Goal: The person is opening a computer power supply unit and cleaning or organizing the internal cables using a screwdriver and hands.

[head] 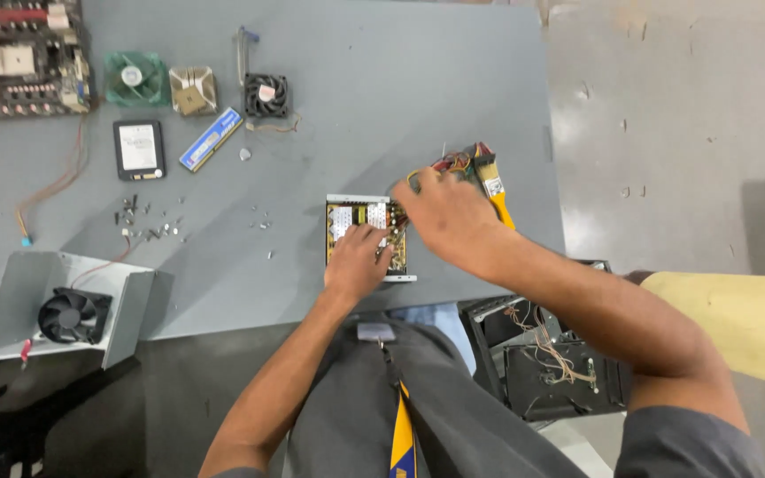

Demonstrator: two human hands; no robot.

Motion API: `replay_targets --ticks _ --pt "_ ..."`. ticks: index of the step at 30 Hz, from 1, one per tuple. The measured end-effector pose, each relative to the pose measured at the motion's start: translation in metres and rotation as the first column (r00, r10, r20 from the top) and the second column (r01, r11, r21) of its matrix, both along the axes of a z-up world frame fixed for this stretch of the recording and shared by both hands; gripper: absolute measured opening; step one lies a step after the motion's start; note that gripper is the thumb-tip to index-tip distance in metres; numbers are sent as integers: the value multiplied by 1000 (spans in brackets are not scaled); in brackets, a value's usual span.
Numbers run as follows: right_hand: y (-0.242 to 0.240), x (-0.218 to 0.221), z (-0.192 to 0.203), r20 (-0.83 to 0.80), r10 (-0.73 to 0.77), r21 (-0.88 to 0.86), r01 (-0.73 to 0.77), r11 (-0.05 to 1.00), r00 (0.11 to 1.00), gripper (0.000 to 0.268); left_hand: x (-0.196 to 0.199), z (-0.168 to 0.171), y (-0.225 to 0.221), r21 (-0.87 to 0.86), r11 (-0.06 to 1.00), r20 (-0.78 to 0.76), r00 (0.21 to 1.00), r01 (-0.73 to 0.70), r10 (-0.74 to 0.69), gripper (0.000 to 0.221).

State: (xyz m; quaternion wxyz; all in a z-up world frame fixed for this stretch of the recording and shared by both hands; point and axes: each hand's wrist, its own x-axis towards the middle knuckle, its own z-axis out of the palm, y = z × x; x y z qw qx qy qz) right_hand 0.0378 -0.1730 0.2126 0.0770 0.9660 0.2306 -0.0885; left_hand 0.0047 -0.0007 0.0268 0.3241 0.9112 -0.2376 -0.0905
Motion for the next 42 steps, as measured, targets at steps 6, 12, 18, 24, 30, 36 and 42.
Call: replay_targets --ticks 6,12,18,24,30,36,42 --pt "-4 16 -6 -141 -119 -30 116 993 983 30 3 11 -1 81 996 -74 997 36 -30 29" --pt "-17 9 -4 44 138 3 -138 990 989 38 2 6 -3 74 997 -69 998 0 6 28" --pt "-21 13 7 41 130 90 -133 987 991 38 -4 9 -7 92 995 -36 998 -43 47 25" --pt "-26 28 -34 194 12 74 -27 997 981 19 -9 11 -7 84 987 14 990 -140 139 23" --pt "-36 31 -50 257 68 169 -114 979 964 28 -14 29 -8 76 984 16 987 -164 163 24" --pt "-12 29 0 -102 -82 -90 73 993 991 39 -11 -18 -15 -57 968 148 956 -246 252 18" --pt "-12 41 -7 -80 -196 -264 169 950 977 28 -9 -11 -13 -14 975 75 972 -222 222 22"
